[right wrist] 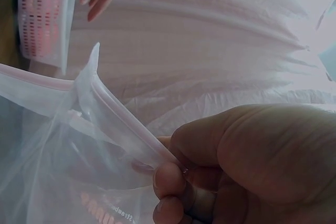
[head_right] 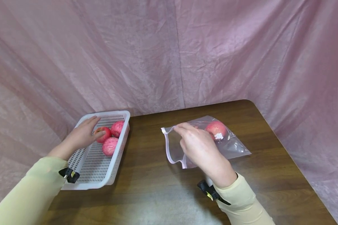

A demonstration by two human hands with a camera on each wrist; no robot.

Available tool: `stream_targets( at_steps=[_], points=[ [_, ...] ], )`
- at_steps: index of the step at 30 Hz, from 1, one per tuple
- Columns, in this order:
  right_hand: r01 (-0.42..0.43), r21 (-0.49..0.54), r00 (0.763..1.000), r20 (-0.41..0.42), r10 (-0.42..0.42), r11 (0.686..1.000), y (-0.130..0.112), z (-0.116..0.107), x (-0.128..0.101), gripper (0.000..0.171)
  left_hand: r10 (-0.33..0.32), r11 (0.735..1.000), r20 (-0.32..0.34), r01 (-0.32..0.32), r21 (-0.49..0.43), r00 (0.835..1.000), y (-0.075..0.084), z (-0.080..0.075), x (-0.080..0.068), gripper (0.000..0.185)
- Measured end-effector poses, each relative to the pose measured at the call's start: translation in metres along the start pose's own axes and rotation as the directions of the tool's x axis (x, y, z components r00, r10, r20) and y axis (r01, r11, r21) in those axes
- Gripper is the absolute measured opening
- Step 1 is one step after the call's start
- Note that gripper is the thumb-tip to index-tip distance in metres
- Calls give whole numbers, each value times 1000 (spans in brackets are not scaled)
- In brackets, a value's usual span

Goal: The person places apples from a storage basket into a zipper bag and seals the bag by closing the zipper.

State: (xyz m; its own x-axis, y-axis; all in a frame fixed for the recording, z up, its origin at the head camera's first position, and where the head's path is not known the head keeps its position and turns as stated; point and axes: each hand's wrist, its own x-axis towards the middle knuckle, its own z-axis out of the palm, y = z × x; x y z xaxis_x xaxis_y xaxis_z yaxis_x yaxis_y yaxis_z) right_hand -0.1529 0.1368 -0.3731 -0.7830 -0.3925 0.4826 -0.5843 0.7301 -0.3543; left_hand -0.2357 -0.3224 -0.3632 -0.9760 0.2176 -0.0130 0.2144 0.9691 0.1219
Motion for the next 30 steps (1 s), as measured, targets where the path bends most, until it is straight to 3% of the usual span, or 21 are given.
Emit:
stream_targets(
  at_steps=[10,25,30],
  points=[
    [1,8,1000,-2,-1,1000,-1,0,-1,50,24,998,88,-19,-54,996,-15,8,11,81],
    [-7,12,1000,10,7,1000,-2,0,-3,49,47,996,104,-39,-76,993,-28,17,20,77],
    [-8,15,1000,13,8,1000,-2,0,-4,50,25,995,131,-12,-100,991,-32,23,22,77]
  ],
)
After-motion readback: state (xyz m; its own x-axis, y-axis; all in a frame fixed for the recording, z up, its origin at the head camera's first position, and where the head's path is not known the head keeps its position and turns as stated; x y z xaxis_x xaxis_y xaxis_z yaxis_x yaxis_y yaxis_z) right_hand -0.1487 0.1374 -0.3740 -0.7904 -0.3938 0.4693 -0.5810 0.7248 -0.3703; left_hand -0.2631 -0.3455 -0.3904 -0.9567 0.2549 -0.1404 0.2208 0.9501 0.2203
